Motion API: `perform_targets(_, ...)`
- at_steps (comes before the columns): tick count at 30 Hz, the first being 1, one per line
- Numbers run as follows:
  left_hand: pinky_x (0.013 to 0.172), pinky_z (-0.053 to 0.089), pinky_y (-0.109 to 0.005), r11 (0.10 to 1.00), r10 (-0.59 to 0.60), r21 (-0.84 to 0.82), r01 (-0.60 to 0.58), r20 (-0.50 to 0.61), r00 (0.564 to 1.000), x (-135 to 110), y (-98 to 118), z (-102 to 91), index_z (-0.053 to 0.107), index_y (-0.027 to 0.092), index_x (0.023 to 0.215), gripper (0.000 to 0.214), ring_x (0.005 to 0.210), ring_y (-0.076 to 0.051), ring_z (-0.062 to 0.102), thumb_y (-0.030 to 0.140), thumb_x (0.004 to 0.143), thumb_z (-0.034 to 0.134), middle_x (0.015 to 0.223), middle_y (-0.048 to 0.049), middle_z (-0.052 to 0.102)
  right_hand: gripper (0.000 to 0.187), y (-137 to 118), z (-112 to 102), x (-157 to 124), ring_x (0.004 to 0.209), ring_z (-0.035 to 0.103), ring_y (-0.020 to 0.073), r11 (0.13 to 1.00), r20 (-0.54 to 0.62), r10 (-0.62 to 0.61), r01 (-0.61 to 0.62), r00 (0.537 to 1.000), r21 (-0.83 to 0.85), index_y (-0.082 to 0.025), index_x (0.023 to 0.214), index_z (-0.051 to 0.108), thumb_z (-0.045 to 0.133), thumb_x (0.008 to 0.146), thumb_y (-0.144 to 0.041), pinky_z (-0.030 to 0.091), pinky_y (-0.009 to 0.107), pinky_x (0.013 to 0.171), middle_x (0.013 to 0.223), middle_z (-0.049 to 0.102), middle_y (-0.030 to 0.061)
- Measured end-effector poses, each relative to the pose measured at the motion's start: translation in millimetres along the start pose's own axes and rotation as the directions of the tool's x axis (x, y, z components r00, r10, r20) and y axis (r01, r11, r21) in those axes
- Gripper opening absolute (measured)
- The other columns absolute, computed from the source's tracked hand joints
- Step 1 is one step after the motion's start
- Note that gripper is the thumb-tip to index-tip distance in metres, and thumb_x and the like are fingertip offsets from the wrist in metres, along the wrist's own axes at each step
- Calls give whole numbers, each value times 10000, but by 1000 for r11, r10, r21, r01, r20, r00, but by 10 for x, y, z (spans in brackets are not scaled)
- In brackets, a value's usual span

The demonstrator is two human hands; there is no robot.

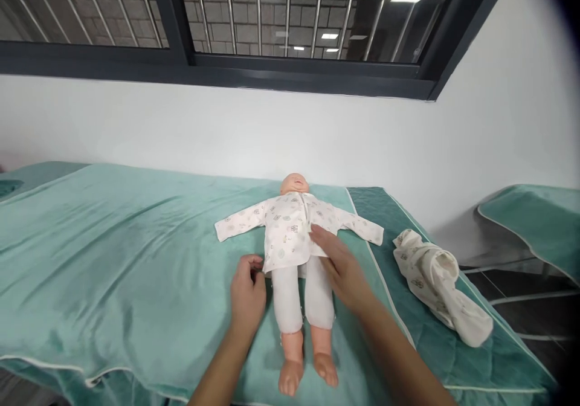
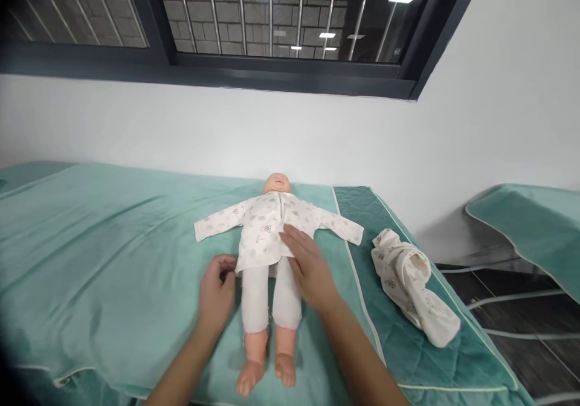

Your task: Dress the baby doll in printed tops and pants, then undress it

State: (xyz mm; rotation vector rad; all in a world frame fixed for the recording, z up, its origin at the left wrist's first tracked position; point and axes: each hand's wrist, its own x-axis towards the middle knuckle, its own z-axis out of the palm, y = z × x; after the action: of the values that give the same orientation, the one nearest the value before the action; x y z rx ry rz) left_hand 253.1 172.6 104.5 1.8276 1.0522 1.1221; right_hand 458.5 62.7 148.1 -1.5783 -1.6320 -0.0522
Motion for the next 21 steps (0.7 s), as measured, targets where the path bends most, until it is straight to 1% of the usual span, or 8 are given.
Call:
perform_targets(3,759,445,-293,1000,-10,23,9,19,1000,9,-1,9,555,221,905,205,833,-171,591,102,805,422,874,-4,635,464,10,7,-76,1434,309,221,997,84,-66,68,994,-20,-292,1418,437,382,977,-158,274,501,1190,1534,373,20)
perform_targets(8,738,434,-288,998,-16,54,15,19,1000,23,12,26,569,223,889,198,816,-174,598,117,807,423,855,4,652,475,43,32,-326,1437,301,229,997,77,-39,33,996,72,-287,1438,423,409,977,-172,268,501,1190,1527,387,34)
perform_targets(10,734,431,-287,998,-22,65,21,27,999,25,18,27,570,227,893,193,812,-173,597,128,818,422,854,9,654,430,69,11,-331,1371,408,239,982,19,74,-76,997,172,-282,1395,482,466,968,-236,316,492,1163,1453,486,54)
perform_targets(12,739,430,-289,997,-26,78,24,29,999,26,20,25,570,229,899,187,816,-173,597,139,828,422,862,10,656,347,162,-31,-241,1271,511,248,913,-124,294,-241,948,329,-254,1282,580,522,945,-311,376,487,1121,1341,585,77)
perform_targets(15,742,431,-292,995,-32,91,30,29,999,24,17,23,573,227,901,184,825,-178,598,147,834,422,873,3,657,264,451,-112,-5,1141,608,251,598,-188,679,-385,710,703,-217,1070,644,670,837,-337,480,463,1036,1167,677,78)
perform_targets(17,736,431,-292,995,-43,92,41,27,999,23,15,23,576,226,901,183,827,-180,599,149,836,423,872,-2,655,175,676,-156,123,1074,656,239,231,30,815,-371,578,899,-201,938,632,697,791,-270,554,399,956,1061,705,85)
perform_targets(19,735,431,-291,995,-51,92,49,26,998,24,17,23,576,227,904,183,825,-179,598,148,838,425,869,-1,653,108,851,-182,170,1035,682,221,-4,175,835,-312,521,950,-197,878,598,664,792,-195,596,334,880,1000,715,97)
perform_targets(21,737,431,-291,995,-49,91,46,30,998,28,22,23,576,227,906,182,824,-177,598,148,838,427,867,1,653,130,947,-190,137,1012,696,211,-61,195,834,-266,515,962,-194,895,573,642,795,-148,613,291,822,982,721,110)
